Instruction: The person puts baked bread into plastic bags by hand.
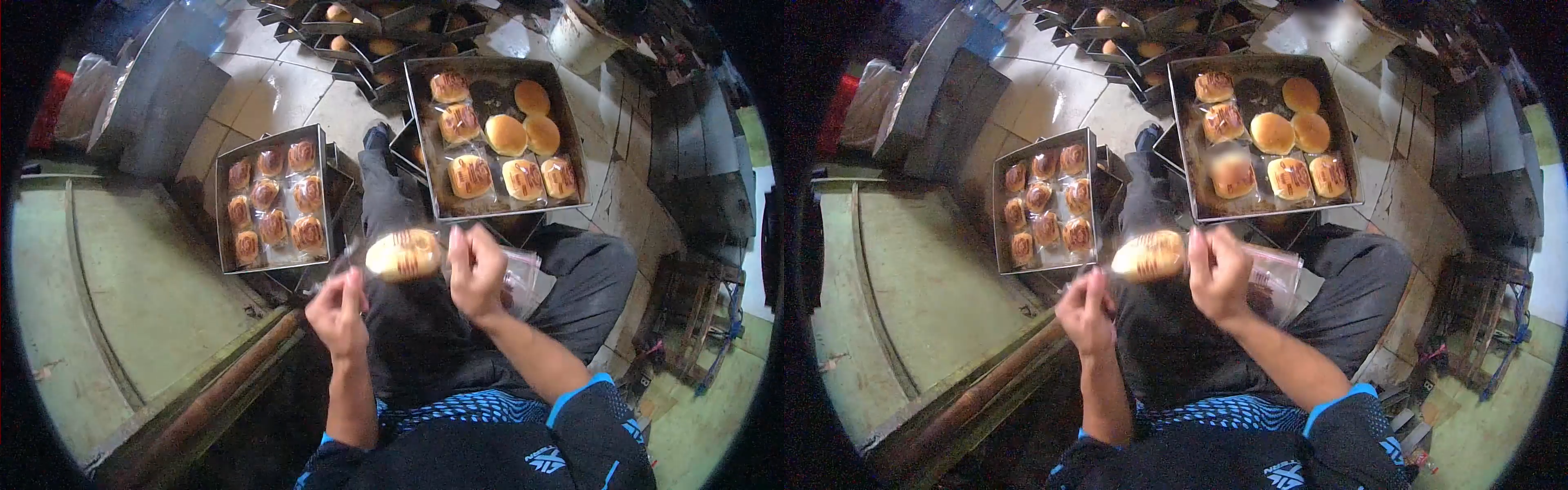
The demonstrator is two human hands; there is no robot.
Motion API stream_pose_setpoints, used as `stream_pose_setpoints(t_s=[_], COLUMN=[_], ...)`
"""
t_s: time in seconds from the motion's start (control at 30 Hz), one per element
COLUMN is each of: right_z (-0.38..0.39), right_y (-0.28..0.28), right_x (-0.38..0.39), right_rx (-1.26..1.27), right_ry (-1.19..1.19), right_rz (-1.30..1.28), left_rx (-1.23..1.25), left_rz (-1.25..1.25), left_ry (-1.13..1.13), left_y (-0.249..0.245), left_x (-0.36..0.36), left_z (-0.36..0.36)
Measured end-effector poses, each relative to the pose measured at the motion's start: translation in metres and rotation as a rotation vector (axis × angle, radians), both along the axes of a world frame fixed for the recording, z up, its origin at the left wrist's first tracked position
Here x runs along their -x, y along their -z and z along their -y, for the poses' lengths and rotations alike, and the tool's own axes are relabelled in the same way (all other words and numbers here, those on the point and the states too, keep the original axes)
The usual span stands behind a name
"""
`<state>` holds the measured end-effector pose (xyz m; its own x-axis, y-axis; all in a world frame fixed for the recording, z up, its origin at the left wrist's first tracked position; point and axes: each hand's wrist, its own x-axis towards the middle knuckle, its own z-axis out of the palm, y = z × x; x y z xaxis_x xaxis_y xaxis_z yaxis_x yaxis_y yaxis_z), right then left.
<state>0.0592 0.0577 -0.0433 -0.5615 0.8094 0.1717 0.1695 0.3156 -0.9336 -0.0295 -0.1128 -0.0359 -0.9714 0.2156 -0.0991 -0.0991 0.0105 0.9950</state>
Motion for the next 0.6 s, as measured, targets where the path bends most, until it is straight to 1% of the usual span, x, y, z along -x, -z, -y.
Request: stream_pose_setpoints(t_s=[0.07,0.13,0.17,0.2,0.27,0.3,0.33,0.4,0.47,0.5,0.53,0.6], right_z=[0.03,0.041,0.042,0.034,0.007,-0.002,-0.013,-0.024,-0.021,-0.026,-0.039,-0.066], right_y=[0.032,0.041,0.043,0.037,0.007,-0.012,-0.025,-0.039,-0.036,-0.018,-0.014,-0.007], right_x=[-0.045,-0.068,-0.075,-0.079,-0.073,-0.061,-0.056,-0.026,-0.008,-0.001,0.003,0.013], right_rx=[0.13,0.2,0.229,0.172,0.054,0.01,0.04,-0.244,-0.361,-0.224,-0.12,0.091], right_ry=[-0.061,-0.13,-0.165,-0.188,-0.265,-0.142,-0.188,-0.465,-0.625,-0.727,-0.707,-0.667], right_rz=[0.19,0.281,0.319,0.333,0.354,0.256,0.236,-0.082,0.11,0.099,0.095,0.079], left_rx=[0.169,0.436,0.484,0.409,0.268,0.275,0.253,0.261,0.236,0.156,0.087,0.021], left_rz=[0.055,-0.098,-0.504,-0.407,-0.216,-0.214,-0.179,-0.153,-0.083,-0.031,0.027,0.028], left_ry=[0.024,0.059,0.122,0.109,0.052,0.055,0.044,0.118,0.159,0.171,0.129,0.106], left_y=[0.011,0.023,0.026,0.019,-0.005,-0.009,-0.022,-0.035,-0.038,-0.033,-0.037,-0.045], left_x=[-0.034,-0.063,-0.064,-0.066,-0.07,-0.06,-0.048,-0.015,0.012,0.021,0.025,0.025], left_z=[0.032,0.051,0.053,0.05,0.042,0.042,0.032,0.012,-0.014,-0.022,-0.033,-0.044])
